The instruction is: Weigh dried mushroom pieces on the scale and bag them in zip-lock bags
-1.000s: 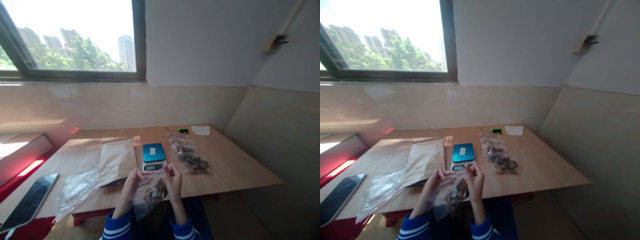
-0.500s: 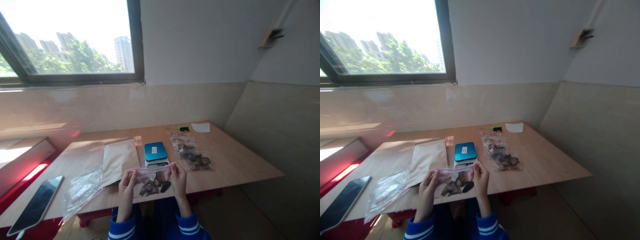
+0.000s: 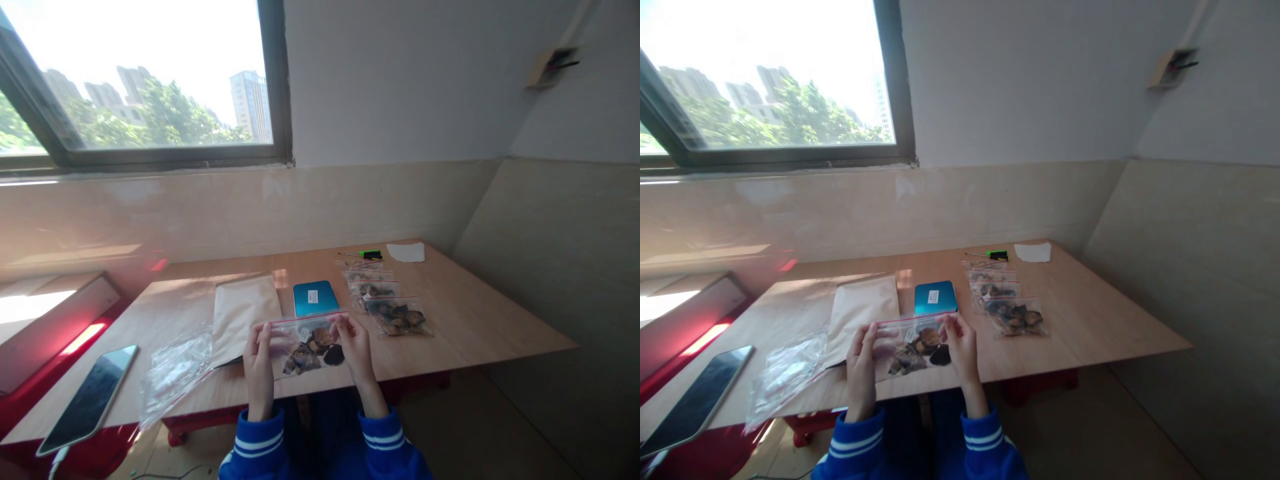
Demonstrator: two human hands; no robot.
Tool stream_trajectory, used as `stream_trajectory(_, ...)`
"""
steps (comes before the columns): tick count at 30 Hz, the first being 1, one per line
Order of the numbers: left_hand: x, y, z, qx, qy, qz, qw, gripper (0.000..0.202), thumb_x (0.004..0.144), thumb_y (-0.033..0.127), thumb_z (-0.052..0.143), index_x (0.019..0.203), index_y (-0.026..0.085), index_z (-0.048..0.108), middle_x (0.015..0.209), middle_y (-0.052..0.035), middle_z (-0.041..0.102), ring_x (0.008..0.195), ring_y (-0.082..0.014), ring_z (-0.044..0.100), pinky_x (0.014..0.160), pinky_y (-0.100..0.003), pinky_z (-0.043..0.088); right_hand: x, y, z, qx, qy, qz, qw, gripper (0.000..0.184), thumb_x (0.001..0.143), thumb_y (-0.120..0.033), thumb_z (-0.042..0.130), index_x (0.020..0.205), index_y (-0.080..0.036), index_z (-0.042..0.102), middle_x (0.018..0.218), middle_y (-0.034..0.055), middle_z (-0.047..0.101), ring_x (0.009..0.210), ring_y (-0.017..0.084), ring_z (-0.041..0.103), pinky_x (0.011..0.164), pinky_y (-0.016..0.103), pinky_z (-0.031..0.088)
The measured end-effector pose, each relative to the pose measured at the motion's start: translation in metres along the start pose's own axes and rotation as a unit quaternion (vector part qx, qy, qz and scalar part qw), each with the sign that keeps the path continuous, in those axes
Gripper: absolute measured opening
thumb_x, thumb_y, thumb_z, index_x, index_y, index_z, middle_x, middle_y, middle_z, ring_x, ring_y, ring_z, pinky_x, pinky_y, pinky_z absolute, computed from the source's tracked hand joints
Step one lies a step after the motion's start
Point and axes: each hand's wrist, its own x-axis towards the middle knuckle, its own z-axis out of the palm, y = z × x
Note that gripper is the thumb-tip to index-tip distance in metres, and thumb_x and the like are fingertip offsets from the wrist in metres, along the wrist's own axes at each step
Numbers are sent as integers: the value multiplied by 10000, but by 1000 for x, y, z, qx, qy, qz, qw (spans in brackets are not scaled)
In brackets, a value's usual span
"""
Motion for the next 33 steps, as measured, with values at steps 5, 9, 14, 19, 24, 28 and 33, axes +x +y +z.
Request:
stream_trajectory(5,10,-6,12,15,-18,21,1000,265,781,449,603,787,184,605,723,2,670,708,-176,664,647,-254,518,2,2,-14,-13,48,-23,998,469,868,-588,479,753,-163,641,575,-5,552,503,107,489,503,227,411)
stream_trajectory(9,7,-13,10,9,-31,-2,999,264,788,447,594,765,184,597,668,8,670,628,-167,662,623,-263,521,1,1,-17,-25,68,-34,997,474,879,-579,463,639,-179,546,551,-10,547,469,97,464,483,221,393)
stream_trajectory(14,-2,-17,3,13,-24,-21,999,299,780,470,610,823,174,605,669,2,668,558,-156,642,530,-253,512,-1,5,-16,-26,47,-14,998,387,867,-547,511,749,-182,565,575,-22,562,463,97,468,458,212,388)
stream_trajectory(19,-8,-18,4,40,2,1,999,330,791,493,592,853,169,607,655,7,644,538,-145,618,491,-242,503,-1,8,-13,-52,79,-36,995,370,870,-523,515,755,-177,575,588,-28,548,477,96,467,470,213,402)
stream_trajectory(24,-9,-21,2,116,48,39,991,369,791,530,580,860,168,608,602,26,584,503,-127,568,467,-228,488,-4,6,-7,-108,94,-69,987,367,902,-484,481,740,-169,577,611,-7,568,551,120,528,542,235,427)
stream_trajectory(28,-7,-23,1,132,73,60,987,379,789,548,577,829,172,601,610,28,560,505,-115,522,463,-219,470,-8,7,-1,-115,101,-74,985,367,912,-476,468,733,-170,563,601,-10,557,577,127,544,589,248,442)
stream_trajectory(33,-4,-26,1,102,73,59,990,371,798,537,575,822,168,606,709,2,610,561,-119,562,508,-225,483,-7,13,2,-64,90,-35,993,385,900,-524,459,761,-177,552,570,-35,512,493,109,486,488,225,404)
